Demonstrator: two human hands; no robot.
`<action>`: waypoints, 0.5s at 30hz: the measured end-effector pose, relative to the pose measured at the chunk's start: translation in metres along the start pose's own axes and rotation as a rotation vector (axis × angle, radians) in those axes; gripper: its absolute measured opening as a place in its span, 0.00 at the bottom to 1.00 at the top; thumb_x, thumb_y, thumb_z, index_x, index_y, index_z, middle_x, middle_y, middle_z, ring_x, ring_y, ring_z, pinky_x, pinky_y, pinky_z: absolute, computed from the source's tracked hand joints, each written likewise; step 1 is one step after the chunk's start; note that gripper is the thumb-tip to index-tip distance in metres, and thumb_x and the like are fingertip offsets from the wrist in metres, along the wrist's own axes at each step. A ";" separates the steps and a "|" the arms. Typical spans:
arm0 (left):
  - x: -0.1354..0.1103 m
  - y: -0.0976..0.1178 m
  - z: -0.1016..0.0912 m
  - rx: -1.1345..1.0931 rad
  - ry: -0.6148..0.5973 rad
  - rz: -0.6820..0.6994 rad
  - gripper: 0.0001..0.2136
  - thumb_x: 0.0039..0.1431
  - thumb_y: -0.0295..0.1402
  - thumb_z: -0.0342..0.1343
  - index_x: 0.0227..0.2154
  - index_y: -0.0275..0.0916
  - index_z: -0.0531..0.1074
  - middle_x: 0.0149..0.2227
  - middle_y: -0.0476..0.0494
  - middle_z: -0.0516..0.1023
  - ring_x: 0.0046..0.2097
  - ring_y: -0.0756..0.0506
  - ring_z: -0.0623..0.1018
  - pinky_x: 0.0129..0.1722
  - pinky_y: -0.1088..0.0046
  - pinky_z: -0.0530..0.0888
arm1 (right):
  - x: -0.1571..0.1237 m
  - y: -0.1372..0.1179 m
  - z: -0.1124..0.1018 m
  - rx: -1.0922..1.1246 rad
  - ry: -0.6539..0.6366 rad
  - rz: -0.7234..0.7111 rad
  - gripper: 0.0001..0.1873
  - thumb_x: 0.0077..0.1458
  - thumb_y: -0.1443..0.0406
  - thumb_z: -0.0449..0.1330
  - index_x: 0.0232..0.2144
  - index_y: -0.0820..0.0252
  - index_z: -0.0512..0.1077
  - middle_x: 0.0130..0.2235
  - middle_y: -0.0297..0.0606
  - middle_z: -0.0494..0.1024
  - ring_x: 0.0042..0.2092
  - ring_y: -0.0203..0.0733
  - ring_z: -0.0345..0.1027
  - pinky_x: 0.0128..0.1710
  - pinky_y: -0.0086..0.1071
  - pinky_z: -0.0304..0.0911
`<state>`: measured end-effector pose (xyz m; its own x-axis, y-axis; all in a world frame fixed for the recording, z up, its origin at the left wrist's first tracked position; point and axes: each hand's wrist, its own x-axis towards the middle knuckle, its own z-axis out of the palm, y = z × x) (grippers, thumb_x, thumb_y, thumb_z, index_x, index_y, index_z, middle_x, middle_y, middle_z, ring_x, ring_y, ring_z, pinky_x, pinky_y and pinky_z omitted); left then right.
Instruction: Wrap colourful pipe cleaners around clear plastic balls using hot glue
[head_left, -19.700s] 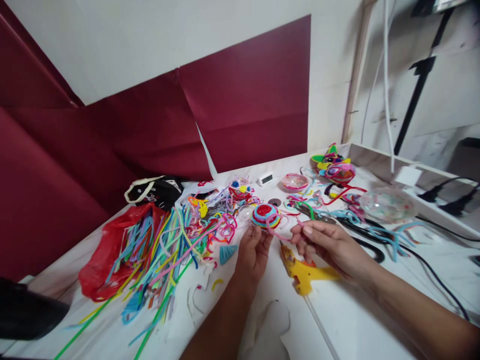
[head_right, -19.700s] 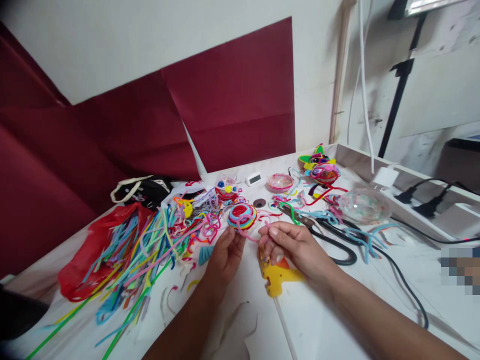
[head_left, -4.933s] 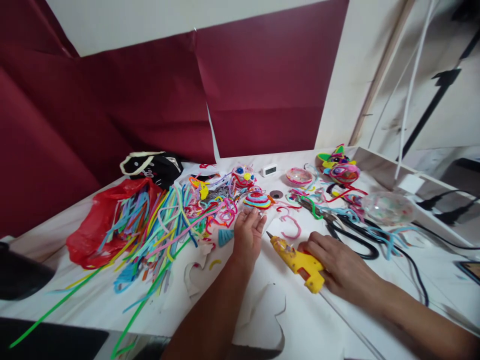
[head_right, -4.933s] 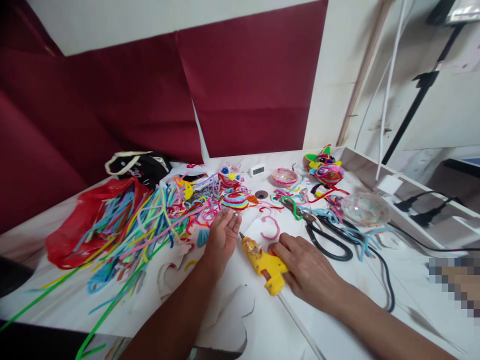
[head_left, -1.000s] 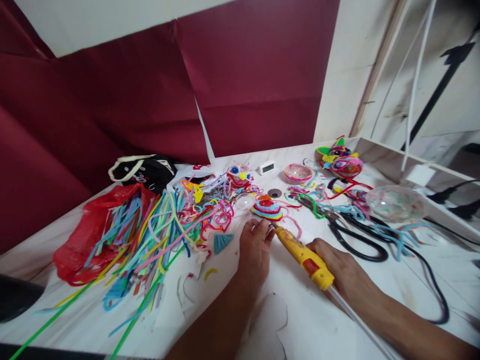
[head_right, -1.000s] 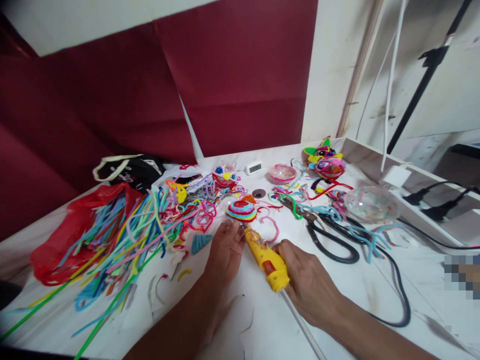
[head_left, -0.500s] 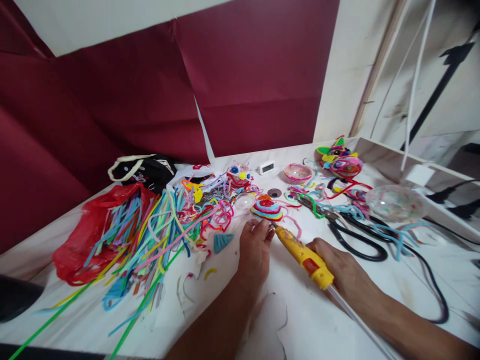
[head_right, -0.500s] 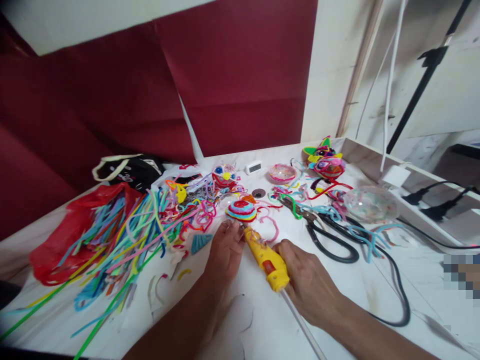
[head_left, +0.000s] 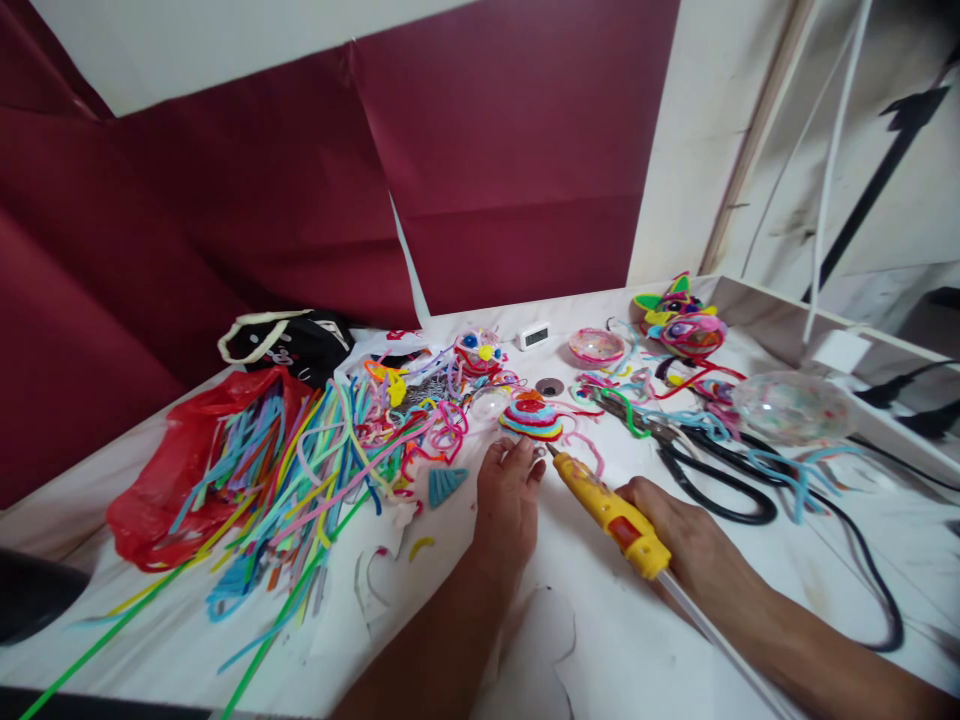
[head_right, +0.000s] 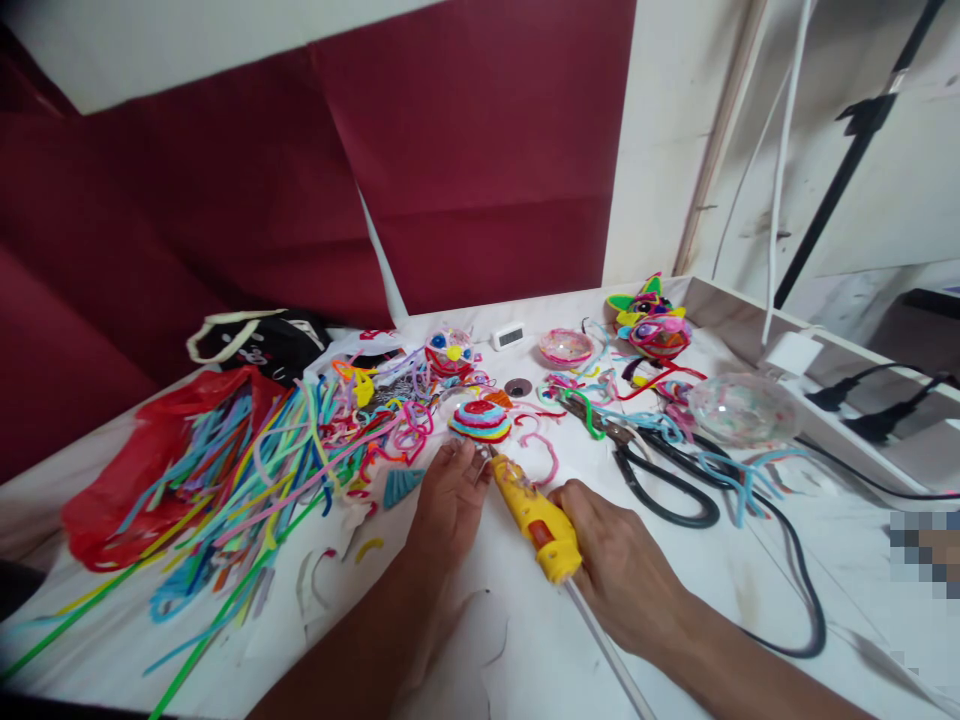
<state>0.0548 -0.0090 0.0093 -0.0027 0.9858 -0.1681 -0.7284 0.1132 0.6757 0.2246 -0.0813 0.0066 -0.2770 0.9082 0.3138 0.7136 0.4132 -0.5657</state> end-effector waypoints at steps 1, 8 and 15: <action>0.000 0.000 0.000 -0.003 0.005 0.001 0.16 0.41 0.29 0.69 0.27 0.39 0.66 0.28 0.54 0.72 0.33 0.53 0.74 0.39 0.74 0.68 | -0.001 0.001 0.000 -0.003 0.000 0.000 0.03 0.62 0.63 0.49 0.38 0.55 0.60 0.32 0.33 0.68 0.30 0.39 0.66 0.29 0.32 0.58; -0.001 0.003 0.002 -0.005 0.039 -0.001 0.17 0.39 0.29 0.70 0.28 0.38 0.66 0.26 0.54 0.72 0.32 0.54 0.73 0.38 0.75 0.68 | -0.004 0.003 0.001 -0.002 0.005 0.000 0.02 0.62 0.63 0.49 0.37 0.55 0.60 0.31 0.32 0.67 0.28 0.38 0.65 0.28 0.31 0.57; 0.000 -0.002 0.000 0.018 0.005 -0.003 0.17 0.39 0.31 0.70 0.27 0.38 0.66 0.27 0.54 0.72 0.32 0.53 0.73 0.37 0.75 0.67 | -0.002 0.001 0.001 0.007 0.006 -0.023 0.02 0.61 0.63 0.50 0.37 0.54 0.60 0.32 0.32 0.67 0.29 0.38 0.66 0.29 0.31 0.58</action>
<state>0.0567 -0.0097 0.0078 -0.0040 0.9848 -0.1734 -0.7158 0.1183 0.6882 0.2254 -0.0828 0.0045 -0.2891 0.8980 0.3317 0.7023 0.4344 -0.5640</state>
